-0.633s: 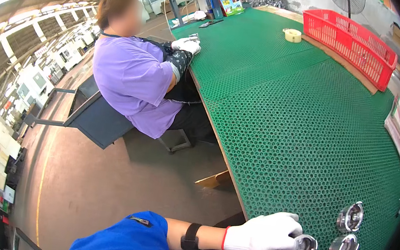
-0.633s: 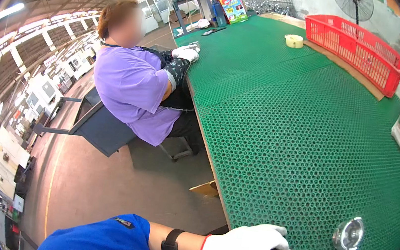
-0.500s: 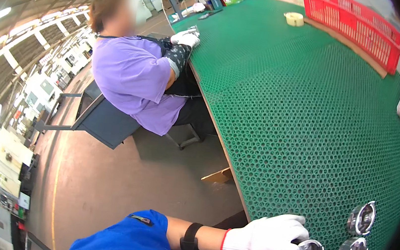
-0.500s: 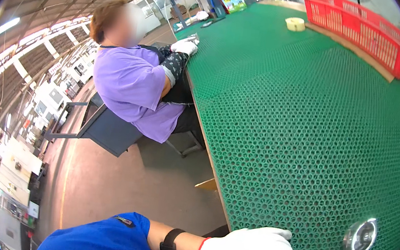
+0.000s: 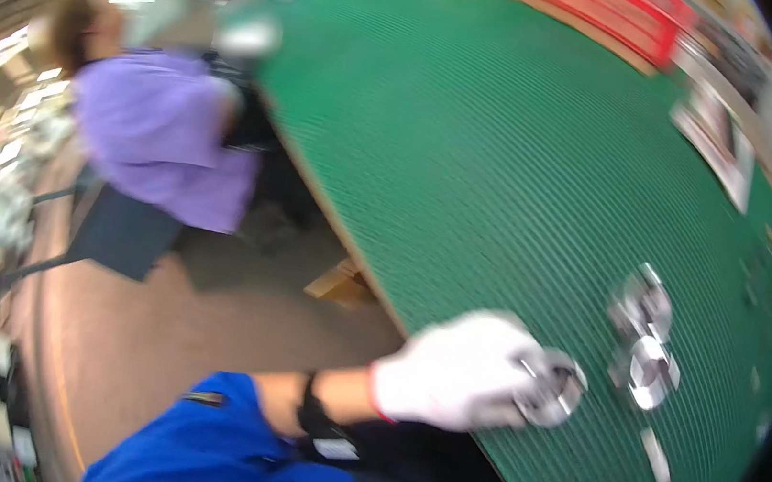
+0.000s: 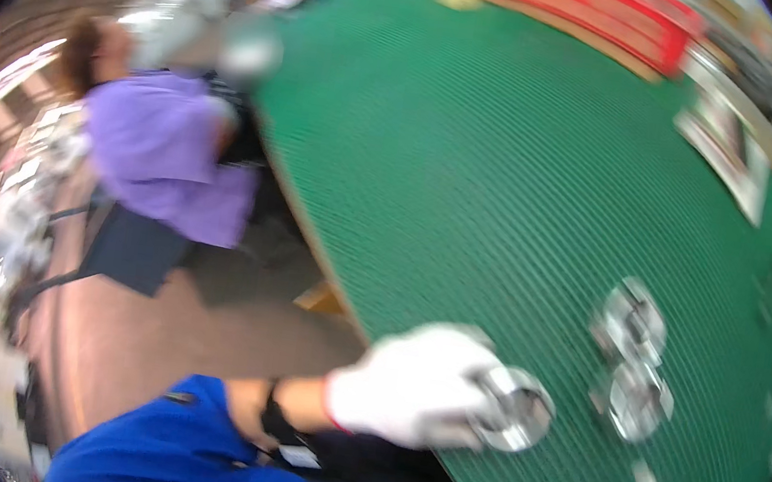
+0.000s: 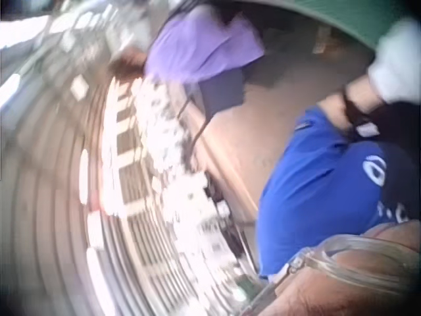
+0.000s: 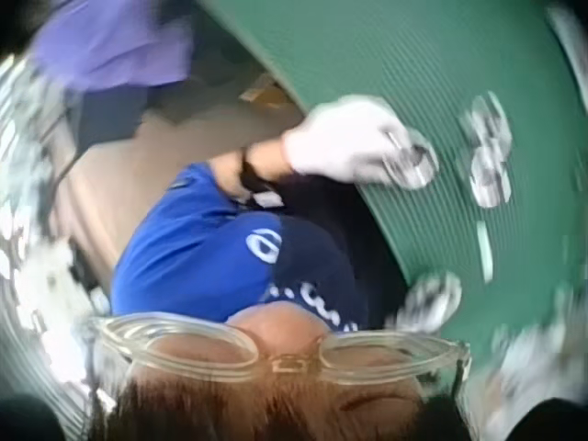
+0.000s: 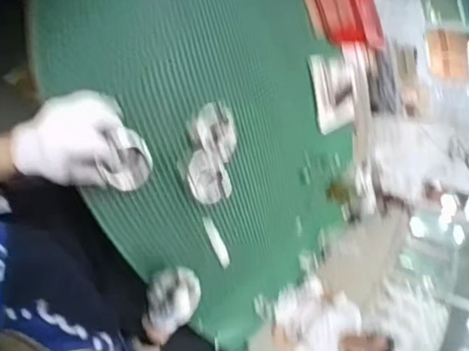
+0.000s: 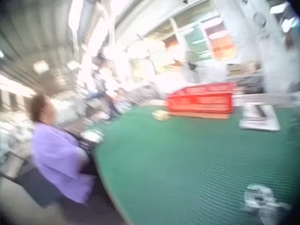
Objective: Inserts a small pick or scraping tool into the grooves of metal engine pistons to inspect or debur them.
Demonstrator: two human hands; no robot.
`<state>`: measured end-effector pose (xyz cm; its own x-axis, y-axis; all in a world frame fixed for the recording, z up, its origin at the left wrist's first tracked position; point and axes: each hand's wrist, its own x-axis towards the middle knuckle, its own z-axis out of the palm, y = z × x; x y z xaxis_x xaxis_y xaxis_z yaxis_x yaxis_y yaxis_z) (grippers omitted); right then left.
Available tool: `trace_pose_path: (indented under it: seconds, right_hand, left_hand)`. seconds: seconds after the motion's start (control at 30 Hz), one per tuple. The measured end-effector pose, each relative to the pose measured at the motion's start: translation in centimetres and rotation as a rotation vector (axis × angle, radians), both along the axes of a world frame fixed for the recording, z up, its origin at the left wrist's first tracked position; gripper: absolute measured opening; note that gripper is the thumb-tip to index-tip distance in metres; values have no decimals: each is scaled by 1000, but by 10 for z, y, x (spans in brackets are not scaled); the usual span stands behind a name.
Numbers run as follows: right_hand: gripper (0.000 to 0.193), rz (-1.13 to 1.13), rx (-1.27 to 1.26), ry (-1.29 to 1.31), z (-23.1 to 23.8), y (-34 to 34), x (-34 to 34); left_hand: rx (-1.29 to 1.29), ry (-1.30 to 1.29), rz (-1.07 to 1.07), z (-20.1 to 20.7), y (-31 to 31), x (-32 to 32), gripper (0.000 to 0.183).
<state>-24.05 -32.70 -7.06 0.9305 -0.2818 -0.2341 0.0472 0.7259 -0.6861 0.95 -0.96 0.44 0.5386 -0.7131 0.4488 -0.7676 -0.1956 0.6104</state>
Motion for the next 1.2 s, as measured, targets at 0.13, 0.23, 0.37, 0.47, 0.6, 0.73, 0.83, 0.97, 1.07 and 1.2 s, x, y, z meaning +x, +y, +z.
trace_pose_path:
  seconds: [0.13, 0.23, 0.37, 0.47, 0.6, 0.73, 0.83, 0.97, 1.07, 1.2]
  right_hand:
    - [33, -241, -13, -90, 48, 51, 7]
    - [33, -69, -486, 254, 103, 80, 20]
    - [25, 240, -1493, 314, 127, 90, 31]
    - [23, 195, -1983, 137, 125, 86, 45]
    - [16, 226, -2200, 134, 140, 100, 72]
    - [16, 225, -2222, 193, 129, 108, 71]
    - [20, 392, -2066, 231, 129, 119, 61]
    - [23, 461, -1598, 310, 123, 126, 52]
    - [33, 668, -700, 510, 131, 129, 57]
    - [41, 777, -326, 324, 118, 121, 52]
  left_hand:
    - [-29, -162, 117, 0, 7, 2, 30]
    - [-6, -68, 15, 3, 1, -21, 33]
    - [38, -25, -74, 0, -7, -46, 35]
    - [57, -36, -60, -1, -12, -53, 34]
    - [66, -24, -57, -7, -7, -56, 35]
    - [-39, -97, -70, -2, -11, -46, 34]
    - [-43, -103, -81, 0, -12, -39, 33]
    - [-28, -84, -127, 3, -17, -40, 29]
    - [-27, -115, -115, 2, -15, -46, 25]
    - [35, -105, -143, 4, -11, -50, 28]
